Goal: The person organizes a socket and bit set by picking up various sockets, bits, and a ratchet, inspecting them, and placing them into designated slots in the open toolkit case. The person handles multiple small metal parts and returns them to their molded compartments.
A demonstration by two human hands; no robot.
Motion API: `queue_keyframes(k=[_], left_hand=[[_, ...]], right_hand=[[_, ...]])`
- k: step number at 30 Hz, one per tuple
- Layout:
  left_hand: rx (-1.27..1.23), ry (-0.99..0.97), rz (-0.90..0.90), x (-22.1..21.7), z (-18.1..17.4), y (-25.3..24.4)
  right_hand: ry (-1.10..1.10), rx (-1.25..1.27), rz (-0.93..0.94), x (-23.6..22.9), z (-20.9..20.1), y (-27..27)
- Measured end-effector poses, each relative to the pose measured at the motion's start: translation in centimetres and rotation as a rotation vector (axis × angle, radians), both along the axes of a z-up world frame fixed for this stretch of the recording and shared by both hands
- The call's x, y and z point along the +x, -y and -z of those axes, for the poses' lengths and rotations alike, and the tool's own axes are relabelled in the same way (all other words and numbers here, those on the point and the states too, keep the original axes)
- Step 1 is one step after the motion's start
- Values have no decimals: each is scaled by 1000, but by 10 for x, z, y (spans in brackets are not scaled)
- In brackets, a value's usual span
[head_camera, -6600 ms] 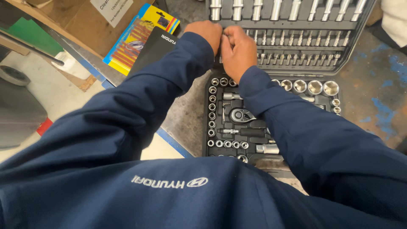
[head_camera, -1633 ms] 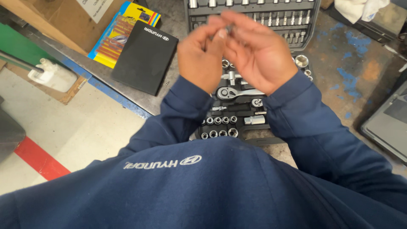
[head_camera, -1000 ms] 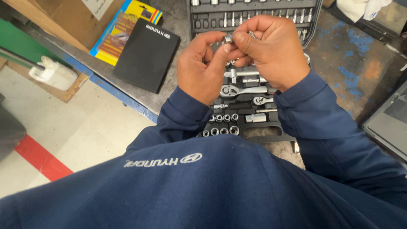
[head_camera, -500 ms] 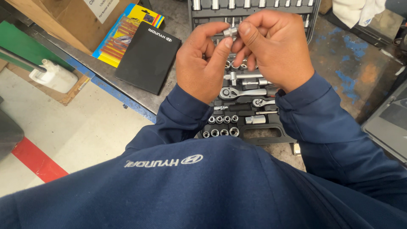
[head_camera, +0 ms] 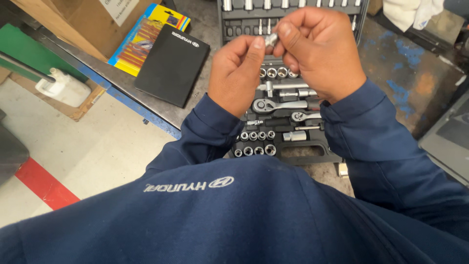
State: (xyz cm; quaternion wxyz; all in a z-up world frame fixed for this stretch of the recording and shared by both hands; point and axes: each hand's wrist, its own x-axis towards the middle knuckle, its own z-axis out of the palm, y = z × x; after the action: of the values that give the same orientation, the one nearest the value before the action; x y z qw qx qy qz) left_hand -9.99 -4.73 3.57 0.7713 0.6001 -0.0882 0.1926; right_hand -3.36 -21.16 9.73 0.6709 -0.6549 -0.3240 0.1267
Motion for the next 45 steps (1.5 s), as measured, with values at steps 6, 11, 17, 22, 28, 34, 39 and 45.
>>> queue_keyframes(k=[6,11,17,22,28,34,39,45], left_hand=[[-335,-206,215,-4,-6,-1],[-581,-341,303,-11,-13,-17],[-758,-426,333,-7,6,-22],[-850,-518,317,0,28,-24],[-909,-378,357,6,32,-26],[-891,-288,409,3,25,-19],[-848,-284,384,6,22,-24],[-791,-268,353,10,29,-18]], right_hand=[[-260,82,-113,-4,4,6],[-671,335,-280,2,1,9],[-621,316,-215,-4,7,9],[-624,208,-130,-7,17,12],[-597,217,-61,-2,26,16],[-531,222,55,1,30,27],[-451,251,42,-1,29,22],[23,-224,57,-30,32,-12]])
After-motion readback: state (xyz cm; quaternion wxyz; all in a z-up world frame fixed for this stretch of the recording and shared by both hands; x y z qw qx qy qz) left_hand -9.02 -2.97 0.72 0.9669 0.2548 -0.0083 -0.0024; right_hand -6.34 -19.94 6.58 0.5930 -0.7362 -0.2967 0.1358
